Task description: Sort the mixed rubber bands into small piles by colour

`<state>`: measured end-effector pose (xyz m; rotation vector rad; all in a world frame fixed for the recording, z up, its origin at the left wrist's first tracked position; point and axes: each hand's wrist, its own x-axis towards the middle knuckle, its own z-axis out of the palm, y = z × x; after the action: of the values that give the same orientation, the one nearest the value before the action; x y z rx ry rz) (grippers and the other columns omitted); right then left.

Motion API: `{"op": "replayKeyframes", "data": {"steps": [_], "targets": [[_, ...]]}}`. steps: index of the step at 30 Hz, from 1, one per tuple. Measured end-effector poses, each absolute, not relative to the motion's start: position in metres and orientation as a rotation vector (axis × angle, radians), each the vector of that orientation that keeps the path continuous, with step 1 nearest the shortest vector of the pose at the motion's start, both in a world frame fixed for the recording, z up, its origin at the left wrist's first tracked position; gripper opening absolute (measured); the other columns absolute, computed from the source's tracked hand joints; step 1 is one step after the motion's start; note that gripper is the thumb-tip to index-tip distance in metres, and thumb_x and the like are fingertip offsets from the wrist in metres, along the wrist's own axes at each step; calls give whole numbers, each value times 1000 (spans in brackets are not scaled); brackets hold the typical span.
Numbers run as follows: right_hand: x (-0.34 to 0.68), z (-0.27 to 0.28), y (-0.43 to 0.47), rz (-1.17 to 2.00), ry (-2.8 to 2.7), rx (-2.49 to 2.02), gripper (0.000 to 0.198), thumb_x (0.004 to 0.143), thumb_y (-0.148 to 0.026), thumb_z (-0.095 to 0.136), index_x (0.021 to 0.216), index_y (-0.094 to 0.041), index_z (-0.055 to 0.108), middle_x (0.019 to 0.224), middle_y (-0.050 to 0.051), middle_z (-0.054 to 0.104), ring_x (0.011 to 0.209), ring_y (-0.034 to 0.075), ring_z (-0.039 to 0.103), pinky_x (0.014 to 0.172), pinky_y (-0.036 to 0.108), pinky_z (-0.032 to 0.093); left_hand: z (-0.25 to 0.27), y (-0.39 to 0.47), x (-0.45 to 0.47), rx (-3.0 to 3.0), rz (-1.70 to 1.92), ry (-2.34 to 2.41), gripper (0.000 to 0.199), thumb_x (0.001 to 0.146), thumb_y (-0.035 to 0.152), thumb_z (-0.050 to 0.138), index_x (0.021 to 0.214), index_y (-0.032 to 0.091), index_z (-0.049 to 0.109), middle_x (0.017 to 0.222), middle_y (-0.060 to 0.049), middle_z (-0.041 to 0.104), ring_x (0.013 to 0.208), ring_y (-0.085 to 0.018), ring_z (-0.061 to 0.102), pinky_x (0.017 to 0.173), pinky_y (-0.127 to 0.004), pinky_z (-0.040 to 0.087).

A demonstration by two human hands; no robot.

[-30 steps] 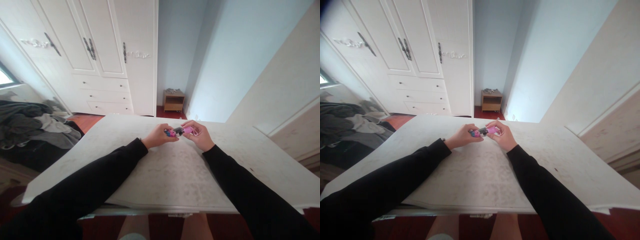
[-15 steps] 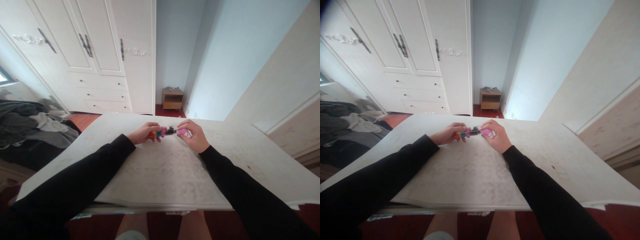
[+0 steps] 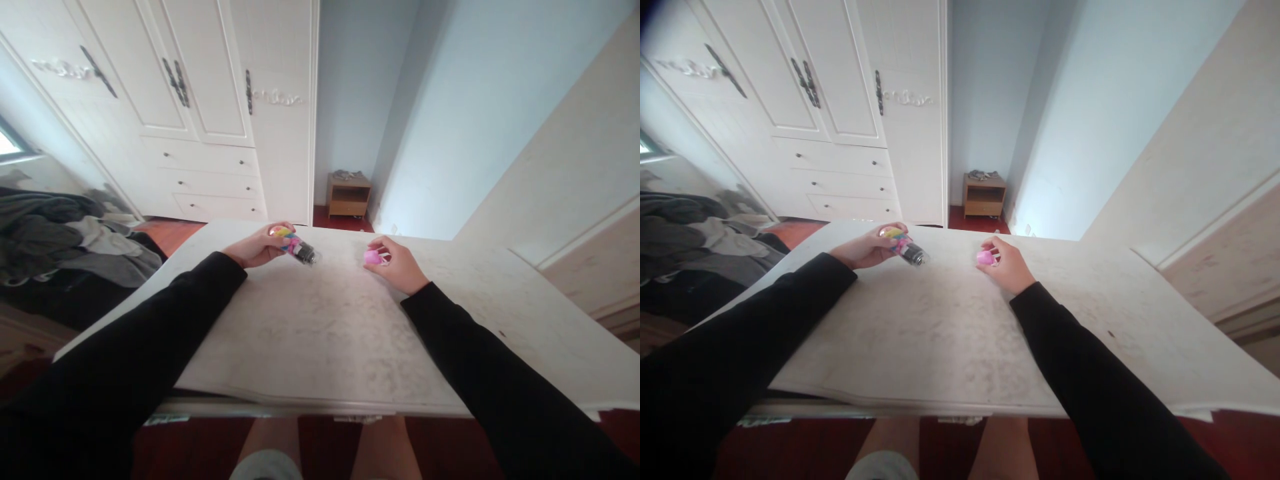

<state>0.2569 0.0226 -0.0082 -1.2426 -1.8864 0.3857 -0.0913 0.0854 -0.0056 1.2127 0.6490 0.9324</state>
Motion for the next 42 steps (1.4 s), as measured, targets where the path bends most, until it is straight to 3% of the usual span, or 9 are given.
{"op": "replayKeyframes", "data": {"steps": [3, 6, 12, 17, 25, 30, 42], "targets": [[260, -8, 24, 375, -1897, -1310, 25, 69, -32, 80, 88, -22, 69, 90, 4, 75, 83, 23, 69, 72, 35, 55, -8, 89, -102, 1229, 928, 658, 45, 58, 23, 96, 95, 15, 71, 99, -9, 76, 84, -17, 70, 72, -25, 55], [264, -9, 26, 360, -1914, -1360, 22, 70, -31, 79, 88, -20, 72, 89, 5, 76, 83, 23, 69, 74, 36, 56, -6, 88, -104, 1259, 973, 661, 48, 64, 24, 92, 106, 13, 72, 102, -9, 74, 81, -15, 68, 73, -26, 55], [268, -16, 31, 303, -1984, -1318, 23, 70, -31, 77, 89, -18, 77, 94, 8, 72, 85, 24, 68, 74, 37, 58, 7, 77, -92, 1333, 1111, 660, 57, 66, 13, 85, 120, 17, 67, 94, -2, 67, 71, -11, 61, 63, -24, 51], [268, -18, 31, 318, -2025, -1315, 23, 71, -29, 77, 91, -18, 77, 97, 8, 71, 86, 23, 69, 78, 36, 59, 8, 61, -75, 1478, 1100, 646, 52, 60, 10, 83, 109, 18, 65, 88, 0, 67, 70, -10, 59, 58, -21, 46], [269, -20, 31, 319, -2088, -1309, 22, 71, -24, 74, 93, -20, 76, 97, 7, 71, 88, 24, 69, 76, 38, 59, -3, 61, -69, 1850, 646, 688, 17, 60, 12, 76, 72, 15, 65, 75, -1, 69, 75, -15, 63, 72, -28, 51], [266, -23, 30, 380, -2050, -1306, 28, 71, -27, 75, 97, -18, 75, 100, 8, 69, 84, 22, 69, 77, 38, 61, -10, 62, -66, 1731, 835, 629, 21, 63, 15, 78, 74, 16, 61, 77, 0, 65, 72, -13, 60, 66, -26, 48], [266, -22, 30, 372, -2100, -1313, 28, 73, -30, 76, 99, -19, 74, 100, 7, 68, 85, 22, 68, 78, 38, 61, -6, 54, -64, 1844, 676, 625, 22, 61, 14, 78, 70, 16, 58, 72, 0, 67, 69, -12, 59, 65, -25, 49]]}}
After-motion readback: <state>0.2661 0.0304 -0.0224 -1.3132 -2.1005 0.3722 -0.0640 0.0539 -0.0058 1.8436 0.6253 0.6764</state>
